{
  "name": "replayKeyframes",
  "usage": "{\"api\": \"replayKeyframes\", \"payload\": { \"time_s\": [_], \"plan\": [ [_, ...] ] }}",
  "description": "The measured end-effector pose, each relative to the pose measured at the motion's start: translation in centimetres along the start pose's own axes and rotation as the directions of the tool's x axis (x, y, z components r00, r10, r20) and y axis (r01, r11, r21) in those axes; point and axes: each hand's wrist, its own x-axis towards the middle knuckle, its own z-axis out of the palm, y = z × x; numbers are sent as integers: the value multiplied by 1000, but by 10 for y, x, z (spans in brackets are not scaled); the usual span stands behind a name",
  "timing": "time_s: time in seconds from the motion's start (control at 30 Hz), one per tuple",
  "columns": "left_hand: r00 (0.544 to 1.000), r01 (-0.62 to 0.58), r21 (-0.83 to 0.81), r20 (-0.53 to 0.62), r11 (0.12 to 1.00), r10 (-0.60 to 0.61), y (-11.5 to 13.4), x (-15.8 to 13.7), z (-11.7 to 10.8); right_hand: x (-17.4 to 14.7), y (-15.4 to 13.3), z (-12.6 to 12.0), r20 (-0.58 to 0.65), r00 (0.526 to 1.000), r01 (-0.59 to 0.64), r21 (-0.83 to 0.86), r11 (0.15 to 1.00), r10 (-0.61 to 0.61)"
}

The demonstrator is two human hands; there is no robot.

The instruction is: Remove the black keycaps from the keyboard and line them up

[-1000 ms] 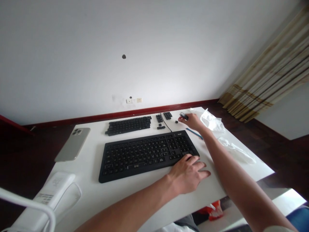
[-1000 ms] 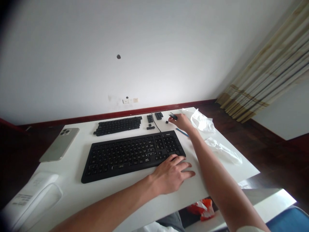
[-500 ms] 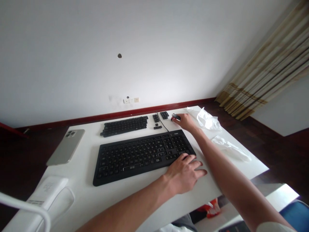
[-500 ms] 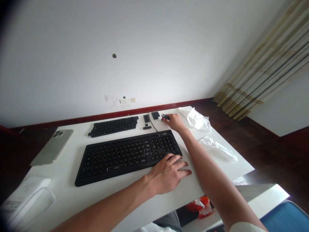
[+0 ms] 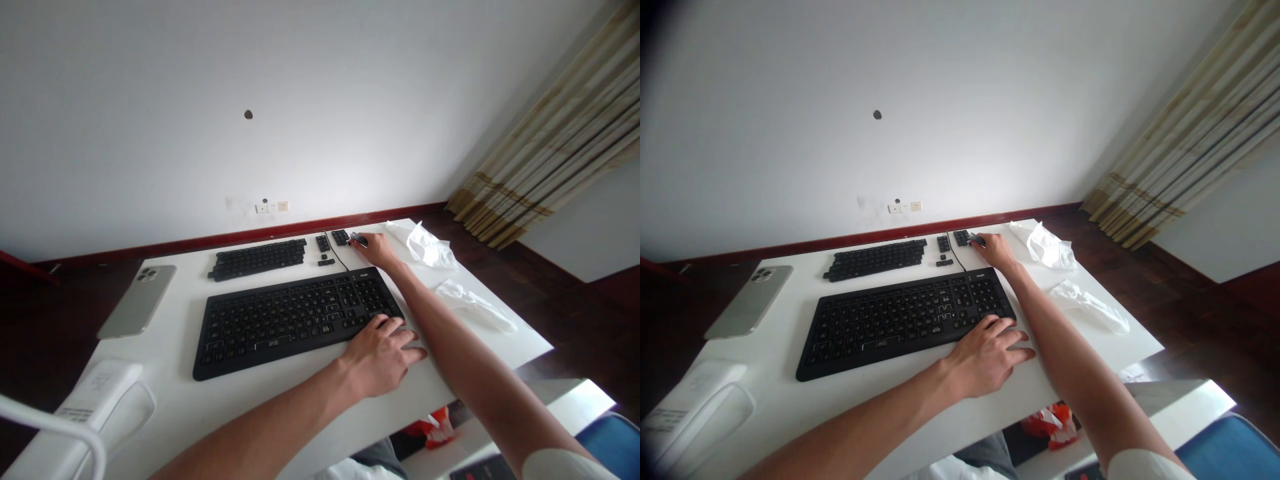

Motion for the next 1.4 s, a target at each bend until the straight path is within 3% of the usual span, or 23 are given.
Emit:
{"api": "replayKeyframes", "payload": {
  "time_s": [0.5,0.7,0.9,1.1,1.4],
  "plan": [
    [1000,0,6,12,1000,-1,0,0,0,2,1,1,8,999,33,18,999,-33],
    [1000,-5,-3,10,1000,5,-1,0,1,-3,-8,-14,-75,997,12,16,1000,-11],
    [1000,-1,1,11,1000,1,0,0,1,-5,-9,-11,24,999,47,-1,999,-47],
    [1000,3,0,17,1000,-3,0,0,-1,0,-4,3,42,998,38,-45,998,-36],
    [1000,-6,30,25,1000,6,0,0,0,1,-3,3,45,999,30,-42,999,-28]
  ]
}}
